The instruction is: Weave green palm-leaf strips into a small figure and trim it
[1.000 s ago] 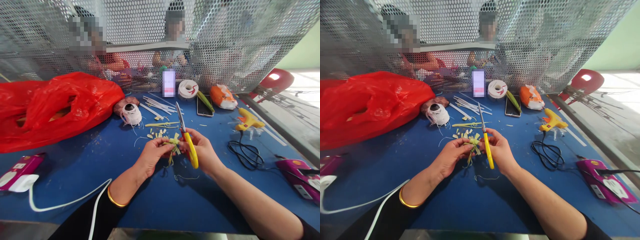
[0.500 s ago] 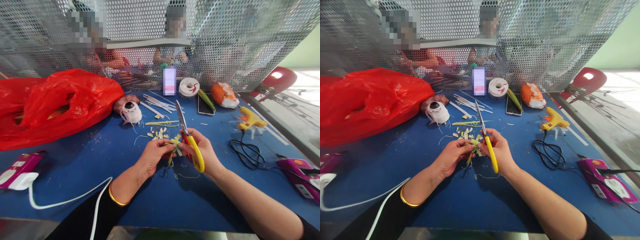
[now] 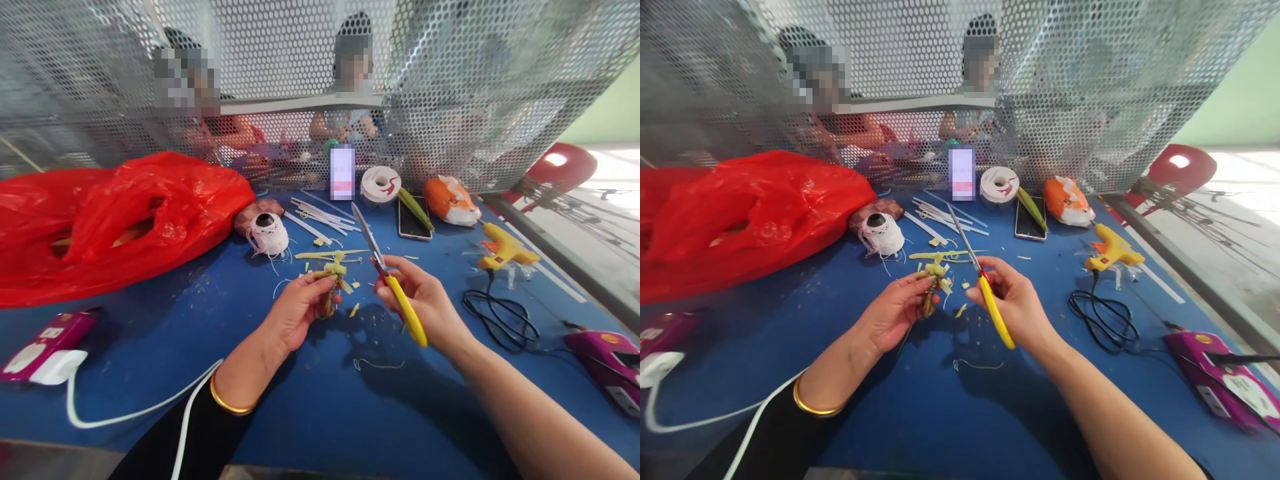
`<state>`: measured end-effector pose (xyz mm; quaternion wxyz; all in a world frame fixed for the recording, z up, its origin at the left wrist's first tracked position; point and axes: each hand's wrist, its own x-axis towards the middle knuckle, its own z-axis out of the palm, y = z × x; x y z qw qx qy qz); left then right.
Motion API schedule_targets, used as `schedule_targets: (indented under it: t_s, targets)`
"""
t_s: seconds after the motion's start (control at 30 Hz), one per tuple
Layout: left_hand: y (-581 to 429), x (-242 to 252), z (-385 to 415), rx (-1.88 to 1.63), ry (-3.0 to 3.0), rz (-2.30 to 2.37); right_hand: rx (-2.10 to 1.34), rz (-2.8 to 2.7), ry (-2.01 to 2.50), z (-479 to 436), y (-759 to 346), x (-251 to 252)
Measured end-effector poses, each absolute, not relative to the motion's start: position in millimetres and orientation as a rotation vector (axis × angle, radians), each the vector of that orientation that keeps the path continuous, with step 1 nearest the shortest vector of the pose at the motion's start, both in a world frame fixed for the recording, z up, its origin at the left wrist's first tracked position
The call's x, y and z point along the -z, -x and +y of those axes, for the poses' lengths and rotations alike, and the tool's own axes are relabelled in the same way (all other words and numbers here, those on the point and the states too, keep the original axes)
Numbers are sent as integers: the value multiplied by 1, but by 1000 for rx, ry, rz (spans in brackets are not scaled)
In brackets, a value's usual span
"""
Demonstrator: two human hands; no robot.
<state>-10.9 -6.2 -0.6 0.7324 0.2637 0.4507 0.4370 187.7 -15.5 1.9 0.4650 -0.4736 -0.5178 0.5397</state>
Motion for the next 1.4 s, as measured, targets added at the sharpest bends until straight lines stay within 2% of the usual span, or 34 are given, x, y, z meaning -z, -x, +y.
schedule_targets:
  t_s: [0.23,0.4,0.93,1.4]
  targets:
    - [33,-13,5,-1181,-475,955,-1274,-1756,1225,-16,-210,-9]
    - [38,-17,6,-1289,-416,1000,-1282,-1857,1334,-20,-201,-8]
    - [35,-16,4,-1300,-409,933,-966,-2051,1345,-21,-198,4]
    - [35,-13,5,-1306,-437,916,-902,-2136,1303,-20,-199,5]
